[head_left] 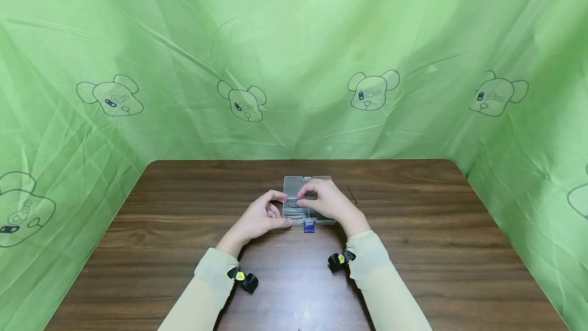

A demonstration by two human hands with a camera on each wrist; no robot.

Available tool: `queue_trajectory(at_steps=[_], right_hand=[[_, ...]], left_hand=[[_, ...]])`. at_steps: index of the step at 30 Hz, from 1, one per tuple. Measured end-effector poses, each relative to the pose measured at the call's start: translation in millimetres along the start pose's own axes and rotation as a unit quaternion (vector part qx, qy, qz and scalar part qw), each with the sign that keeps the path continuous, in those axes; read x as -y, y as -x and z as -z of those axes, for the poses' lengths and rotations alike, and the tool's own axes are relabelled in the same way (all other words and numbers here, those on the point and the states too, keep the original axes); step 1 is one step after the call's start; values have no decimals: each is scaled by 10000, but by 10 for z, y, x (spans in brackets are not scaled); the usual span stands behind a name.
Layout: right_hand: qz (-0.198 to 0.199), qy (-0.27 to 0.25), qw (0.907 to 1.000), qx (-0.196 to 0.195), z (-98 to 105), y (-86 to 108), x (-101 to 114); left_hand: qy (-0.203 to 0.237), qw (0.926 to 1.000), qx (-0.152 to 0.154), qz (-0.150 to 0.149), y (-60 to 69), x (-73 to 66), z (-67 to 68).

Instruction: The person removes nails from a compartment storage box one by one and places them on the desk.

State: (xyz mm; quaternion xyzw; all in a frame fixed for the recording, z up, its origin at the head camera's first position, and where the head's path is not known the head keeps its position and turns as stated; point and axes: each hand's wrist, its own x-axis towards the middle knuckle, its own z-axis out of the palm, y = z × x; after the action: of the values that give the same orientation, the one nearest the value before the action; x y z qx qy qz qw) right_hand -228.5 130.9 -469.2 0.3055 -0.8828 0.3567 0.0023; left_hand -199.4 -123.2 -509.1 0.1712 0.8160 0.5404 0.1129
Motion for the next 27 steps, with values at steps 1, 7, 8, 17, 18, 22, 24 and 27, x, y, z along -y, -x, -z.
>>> queue_trajectory(at_steps=[1, 7, 8, 17, 18, 22, 24, 27], right_hand=[[12, 65, 10000, 17, -17, 3, -9], [132, 339, 9993, -50, -70, 0, -40], [153, 401, 9991, -61, -78, -2, -46], [4, 705, 9975, 15, -121, -38, -69], [-13, 719, 9974, 34, -120, -47, -68], [-60, 874, 9961, 134, -117, -73, -65], [-77, 942, 9953, 201, -117, -78, -66], [-6, 1025, 9943, 294, -114, -78, -65]], left_hand=[[13, 10000, 8, -14, 1, 3, -3], [50, 10000, 0, -37, 5, 3, -3], [50, 10000, 0, -26, 7, 2, -2], [75, 9999, 2, -72, 1, 14, 3], [67, 10000, -4, -67, 1, 17, 3], [17, 10000, 11, -58, 2, 19, -5], [4, 10000, 14, -58, 4, 22, -9], [10, 10000, 11, -65, 2, 21, -15]])
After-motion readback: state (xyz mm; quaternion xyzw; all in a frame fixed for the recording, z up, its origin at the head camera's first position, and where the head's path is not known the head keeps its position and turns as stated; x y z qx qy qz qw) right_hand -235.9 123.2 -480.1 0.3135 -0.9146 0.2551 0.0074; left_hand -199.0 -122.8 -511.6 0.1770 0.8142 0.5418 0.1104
